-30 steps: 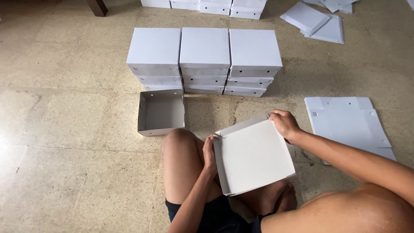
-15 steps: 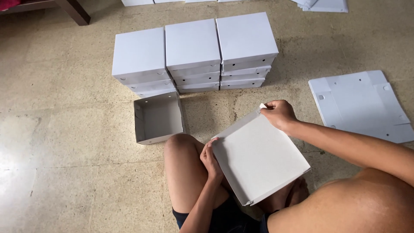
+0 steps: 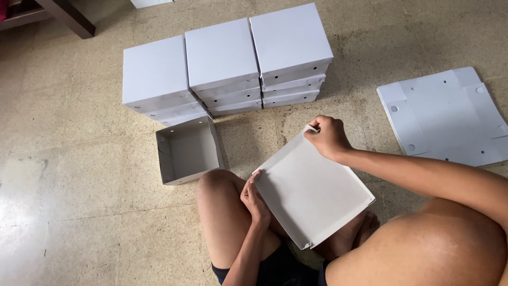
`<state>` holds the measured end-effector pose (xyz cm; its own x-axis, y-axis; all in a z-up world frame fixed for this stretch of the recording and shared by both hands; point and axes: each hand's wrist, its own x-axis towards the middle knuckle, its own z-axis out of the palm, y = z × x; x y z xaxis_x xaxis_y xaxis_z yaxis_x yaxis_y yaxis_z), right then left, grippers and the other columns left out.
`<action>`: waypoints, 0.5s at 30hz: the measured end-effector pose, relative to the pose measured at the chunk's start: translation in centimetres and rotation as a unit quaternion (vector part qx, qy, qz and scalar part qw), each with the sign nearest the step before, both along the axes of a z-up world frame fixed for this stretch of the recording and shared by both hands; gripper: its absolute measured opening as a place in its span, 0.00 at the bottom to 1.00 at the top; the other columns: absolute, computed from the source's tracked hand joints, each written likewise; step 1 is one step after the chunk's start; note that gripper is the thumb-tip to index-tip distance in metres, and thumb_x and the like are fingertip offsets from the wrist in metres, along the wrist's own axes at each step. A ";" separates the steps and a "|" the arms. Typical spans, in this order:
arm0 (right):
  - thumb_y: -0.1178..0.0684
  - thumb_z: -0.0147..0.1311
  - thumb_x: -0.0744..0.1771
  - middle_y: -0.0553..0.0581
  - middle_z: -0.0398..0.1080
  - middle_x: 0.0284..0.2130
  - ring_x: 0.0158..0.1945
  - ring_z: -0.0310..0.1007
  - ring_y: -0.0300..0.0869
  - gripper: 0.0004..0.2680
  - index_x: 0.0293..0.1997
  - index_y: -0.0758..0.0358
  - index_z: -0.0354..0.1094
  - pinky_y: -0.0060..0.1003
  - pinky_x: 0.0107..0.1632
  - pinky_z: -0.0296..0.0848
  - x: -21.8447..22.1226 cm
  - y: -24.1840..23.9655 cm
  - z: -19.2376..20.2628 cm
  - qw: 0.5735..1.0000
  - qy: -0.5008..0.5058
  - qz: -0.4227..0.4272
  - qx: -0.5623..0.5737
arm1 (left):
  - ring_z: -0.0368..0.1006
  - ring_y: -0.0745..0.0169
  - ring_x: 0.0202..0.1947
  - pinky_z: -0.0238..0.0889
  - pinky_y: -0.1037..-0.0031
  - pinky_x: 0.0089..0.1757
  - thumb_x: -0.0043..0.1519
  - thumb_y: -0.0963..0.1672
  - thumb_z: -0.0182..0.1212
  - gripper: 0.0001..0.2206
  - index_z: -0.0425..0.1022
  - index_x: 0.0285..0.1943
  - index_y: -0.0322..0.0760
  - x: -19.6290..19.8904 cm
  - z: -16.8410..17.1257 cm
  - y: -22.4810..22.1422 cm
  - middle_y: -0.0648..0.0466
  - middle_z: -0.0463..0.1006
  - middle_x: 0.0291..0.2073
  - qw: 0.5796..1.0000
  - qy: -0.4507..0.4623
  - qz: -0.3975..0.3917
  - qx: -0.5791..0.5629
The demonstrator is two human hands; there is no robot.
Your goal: Folding flat cardboard templates into boxes and stacking them on the floor.
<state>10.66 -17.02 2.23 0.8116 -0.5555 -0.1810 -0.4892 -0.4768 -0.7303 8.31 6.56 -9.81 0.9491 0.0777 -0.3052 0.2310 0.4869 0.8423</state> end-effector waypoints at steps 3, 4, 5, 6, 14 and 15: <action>0.56 0.58 0.61 0.64 0.78 0.29 0.35 0.80 0.54 0.07 0.37 0.67 0.76 0.45 0.35 0.74 0.1 0.1 -0.6 0.999 -0.035 0.020 -0.005 | 0.76 0.68 0.27 0.72 0.77 0.34 0.65 0.42 0.53 0.13 0.82 0.46 0.27 0.4 -1.3 0.0 0.45 0.83 0.32 1.000 -0.004 -0.003 -0.008; 0.56 0.58 0.61 0.64 0.78 0.29 0.35 0.80 0.54 0.07 0.37 0.67 0.76 0.45 0.35 0.74 0.2 0.1 -0.9 0.999 -0.035 0.018 -0.004 | 0.76 0.68 0.27 0.72 0.77 0.34 0.65 0.42 0.53 0.13 0.82 0.46 0.27 0.5 -0.5 0.0 0.45 0.83 0.32 1.000 -0.004 -0.006 -0.007; 0.56 0.59 0.61 0.63 0.78 0.29 0.33 0.79 0.52 0.06 0.36 0.65 0.77 0.43 0.34 0.74 0.3 0.1 -1.2 0.999 -0.040 0.024 0.002 | 0.75 0.71 0.29 0.71 0.79 0.35 0.65 0.44 0.56 0.13 0.83 0.47 0.29 0.6 0.4 -0.1 0.48 0.83 0.34 0.999 0.023 -0.003 0.025; 0.55 0.60 0.61 0.63 0.78 0.28 0.32 0.79 0.49 0.06 0.36 0.63 0.78 0.42 0.33 0.74 0.3 0.1 -1.5 0.999 -0.044 0.031 0.007 | 0.73 0.73 0.30 0.69 0.80 0.37 0.65 0.47 0.58 0.13 0.84 0.47 0.32 0.7 1.2 -0.2 0.50 0.84 0.37 0.997 0.050 0.002 0.056; 0.50 0.55 0.63 0.61 0.78 0.45 0.53 0.76 0.56 0.11 0.45 0.61 0.79 0.50 0.54 0.73 -0.6 0.4 3.6 0.983 -0.011 0.133 0.130 | 0.73 0.69 0.27 0.70 0.78 0.34 0.67 0.52 0.57 0.16 0.83 0.43 0.37 2.9 -3.0 1.4 0.51 0.81 0.32 0.990 0.108 -0.028 0.083; 0.52 0.52 0.64 0.63 0.77 0.49 0.56 0.74 0.58 0.12 0.46 0.63 0.78 0.51 0.58 0.72 -0.8 0.3 3.9 0.977 -0.027 0.149 0.148 | 0.73 0.67 0.26 0.71 0.77 0.33 0.68 0.52 0.56 0.17 0.82 0.42 0.37 2.9 -3.5 1.6 0.51 0.80 0.30 0.988 0.119 -0.045 0.083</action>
<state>9.82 -16.68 6.16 0.9419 -0.2229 -0.2511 -0.3185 -0.3561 -0.8785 11.25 8.12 -13.33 0.8570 0.0647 -0.5113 0.4687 0.3145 0.8255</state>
